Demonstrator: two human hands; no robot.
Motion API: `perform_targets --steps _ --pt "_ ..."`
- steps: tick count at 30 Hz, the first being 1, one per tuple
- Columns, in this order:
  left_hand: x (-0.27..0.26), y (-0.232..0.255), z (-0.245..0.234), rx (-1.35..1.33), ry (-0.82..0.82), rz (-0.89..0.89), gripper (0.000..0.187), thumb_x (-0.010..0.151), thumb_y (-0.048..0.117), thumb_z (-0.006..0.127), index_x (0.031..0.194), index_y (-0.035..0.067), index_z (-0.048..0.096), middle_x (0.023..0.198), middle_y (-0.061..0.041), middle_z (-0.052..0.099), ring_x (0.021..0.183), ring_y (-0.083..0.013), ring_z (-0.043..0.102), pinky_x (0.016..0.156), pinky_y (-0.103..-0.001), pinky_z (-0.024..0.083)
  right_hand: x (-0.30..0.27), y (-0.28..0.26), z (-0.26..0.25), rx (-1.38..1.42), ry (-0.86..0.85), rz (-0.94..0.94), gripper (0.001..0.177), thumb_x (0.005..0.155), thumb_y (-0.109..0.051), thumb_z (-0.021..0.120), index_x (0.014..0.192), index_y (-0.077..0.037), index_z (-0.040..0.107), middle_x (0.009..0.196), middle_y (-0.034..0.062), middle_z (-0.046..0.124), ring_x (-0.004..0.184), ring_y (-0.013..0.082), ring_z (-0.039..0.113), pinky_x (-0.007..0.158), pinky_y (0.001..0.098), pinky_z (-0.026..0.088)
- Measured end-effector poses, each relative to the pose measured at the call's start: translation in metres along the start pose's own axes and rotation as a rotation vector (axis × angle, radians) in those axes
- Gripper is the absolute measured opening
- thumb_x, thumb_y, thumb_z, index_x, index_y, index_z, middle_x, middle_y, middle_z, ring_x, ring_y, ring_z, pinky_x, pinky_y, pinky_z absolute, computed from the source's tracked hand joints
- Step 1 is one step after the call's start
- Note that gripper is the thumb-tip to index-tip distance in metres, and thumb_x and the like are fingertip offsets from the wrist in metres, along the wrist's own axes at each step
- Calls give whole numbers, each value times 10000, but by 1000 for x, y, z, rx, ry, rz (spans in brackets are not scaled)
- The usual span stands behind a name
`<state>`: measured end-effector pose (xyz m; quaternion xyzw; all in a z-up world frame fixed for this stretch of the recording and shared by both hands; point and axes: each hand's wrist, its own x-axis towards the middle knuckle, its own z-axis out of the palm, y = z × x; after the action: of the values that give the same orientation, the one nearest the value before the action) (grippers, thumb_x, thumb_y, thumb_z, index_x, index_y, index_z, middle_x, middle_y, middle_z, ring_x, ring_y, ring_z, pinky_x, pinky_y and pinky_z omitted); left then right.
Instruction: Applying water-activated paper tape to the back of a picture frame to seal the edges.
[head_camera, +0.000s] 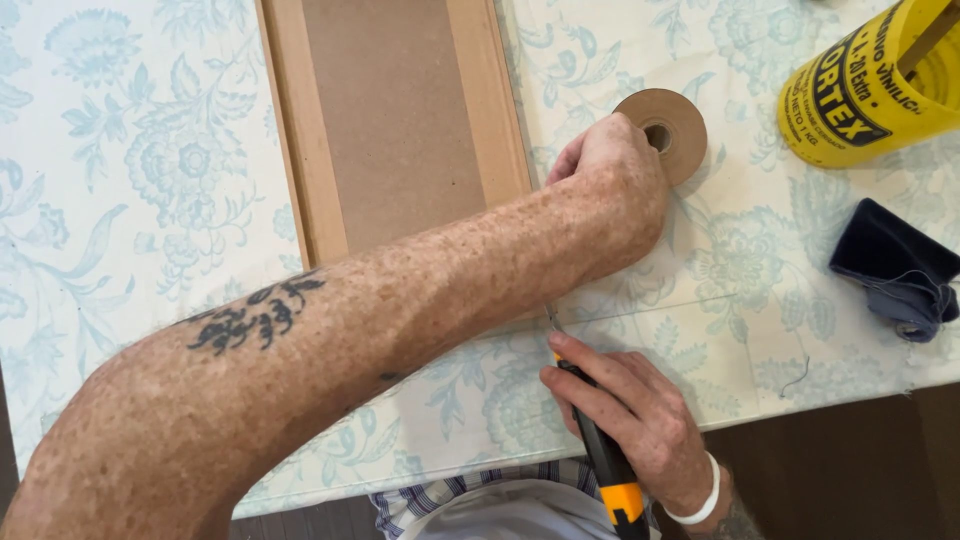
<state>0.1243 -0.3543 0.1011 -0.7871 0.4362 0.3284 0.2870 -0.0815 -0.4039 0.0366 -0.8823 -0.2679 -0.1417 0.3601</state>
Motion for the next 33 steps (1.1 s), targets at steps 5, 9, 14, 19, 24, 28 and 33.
perform_targets --steps 5,9,14,19,24,28,33 --pt "6 -1 -1 -1 -20 20 94 808 288 717 795 214 772 661 54 706 532 -117 623 470 -245 512 5 -1 1 -43 24 9 283 929 3 737 1204 -38 682 1353 172 641 906 242 719 836 348 628" --pt "8 0 -2 -5 -37 19 102 833 296 706 803 220 768 656 71 691 534 -100 609 495 -233 515 6 -2 0 -31 26 56 268 923 -26 738 1186 -26 685 1338 182 647 1025 267 752 916 354 633" --pt "10 3 -3 -23 -40 26 135 838 335 708 807 216 766 656 71 688 525 -107 596 478 -235 502 9 -5 -1 -27 34 64 252 912 -22 744 1156 5 687 1315 216 655 1070 271 751 941 351 634" --pt "4 7 -6 -52 -35 43 126 837 330 719 881 221 765 720 77 697 560 -103 597 492 -234 506 11 -11 -1 -32 63 112 265 896 -44 765 1143 13 689 1301 225 660 1098 290 763 979 347 633" --pt "2 11 -10 -116 -32 55 166 945 282 676 998 144 750 872 -7 751 624 -142 636 544 -247 526 9 -12 6 -107 107 128 279 880 -56 806 1121 -2 677 1259 217 674 1098 302 750 979 364 632" --pt "1 13 -11 -88 -39 82 154 914 268 675 1008 166 745 878 -5 736 635 -135 618 572 -238 512 12 -16 11 -128 129 134 276 876 -82 818 1084 8 663 1224 229 677 1070 297 748 975 363 626" --pt "2 13 -11 -90 -28 80 129 903 279 721 973 174 743 870 2 732 661 -133 635 582 -241 530 8 -12 14 -145 101 149 309 872 -65 824 1112 -1 640 1236 224 666 1122 308 714 1034 384 602"
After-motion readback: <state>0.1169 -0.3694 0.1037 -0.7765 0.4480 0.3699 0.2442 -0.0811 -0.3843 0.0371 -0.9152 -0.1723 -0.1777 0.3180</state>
